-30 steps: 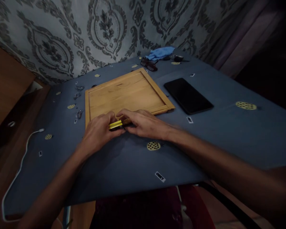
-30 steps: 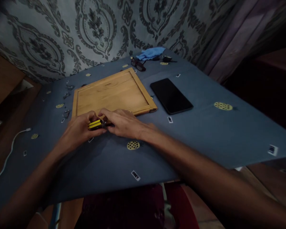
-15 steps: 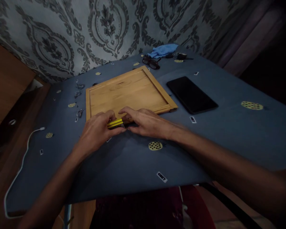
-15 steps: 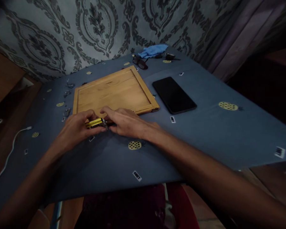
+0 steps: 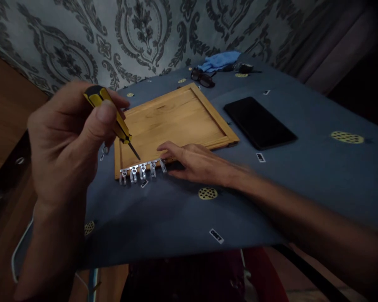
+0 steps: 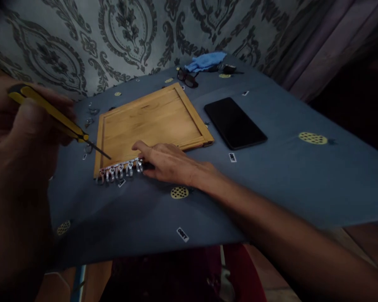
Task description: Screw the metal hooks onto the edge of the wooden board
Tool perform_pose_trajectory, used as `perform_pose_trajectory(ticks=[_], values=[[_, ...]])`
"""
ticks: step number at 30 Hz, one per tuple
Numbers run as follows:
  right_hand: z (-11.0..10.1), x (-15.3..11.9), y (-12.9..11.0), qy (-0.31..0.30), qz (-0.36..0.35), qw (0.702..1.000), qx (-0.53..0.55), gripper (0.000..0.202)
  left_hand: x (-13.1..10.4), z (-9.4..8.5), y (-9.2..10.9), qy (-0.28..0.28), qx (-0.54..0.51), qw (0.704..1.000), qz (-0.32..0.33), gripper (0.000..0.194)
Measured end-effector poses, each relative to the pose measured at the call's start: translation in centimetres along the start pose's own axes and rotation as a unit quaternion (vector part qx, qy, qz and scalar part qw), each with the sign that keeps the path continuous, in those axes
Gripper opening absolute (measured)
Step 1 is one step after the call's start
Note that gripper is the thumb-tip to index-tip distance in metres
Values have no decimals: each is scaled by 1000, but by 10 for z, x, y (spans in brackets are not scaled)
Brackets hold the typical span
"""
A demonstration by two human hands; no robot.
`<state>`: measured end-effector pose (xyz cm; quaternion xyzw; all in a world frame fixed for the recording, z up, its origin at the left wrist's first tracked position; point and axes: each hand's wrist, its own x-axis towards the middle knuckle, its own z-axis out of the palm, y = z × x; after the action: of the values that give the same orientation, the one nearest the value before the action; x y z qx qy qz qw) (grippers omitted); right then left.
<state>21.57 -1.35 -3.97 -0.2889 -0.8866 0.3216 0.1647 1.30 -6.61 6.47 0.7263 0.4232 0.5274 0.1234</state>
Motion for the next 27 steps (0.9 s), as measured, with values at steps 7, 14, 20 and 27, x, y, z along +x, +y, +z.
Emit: perform_pose_trajectory(ticks=[7,14,20,27], values=[[-3,-1,2,0,-9,1000,3,57,-7,19,-10,66,31,997,34,8],[-4,-2,2,-10,2,1000,-6,62,-9,25,-26,28,47,997,49,8],[-1,-3,0,1,-1,1000,-24,54,-9,31,-31,32,43,998,40,7],[1,-3,3,11,-18,1000,-16,49,-12,32,-31,30,61,998,16,7]])
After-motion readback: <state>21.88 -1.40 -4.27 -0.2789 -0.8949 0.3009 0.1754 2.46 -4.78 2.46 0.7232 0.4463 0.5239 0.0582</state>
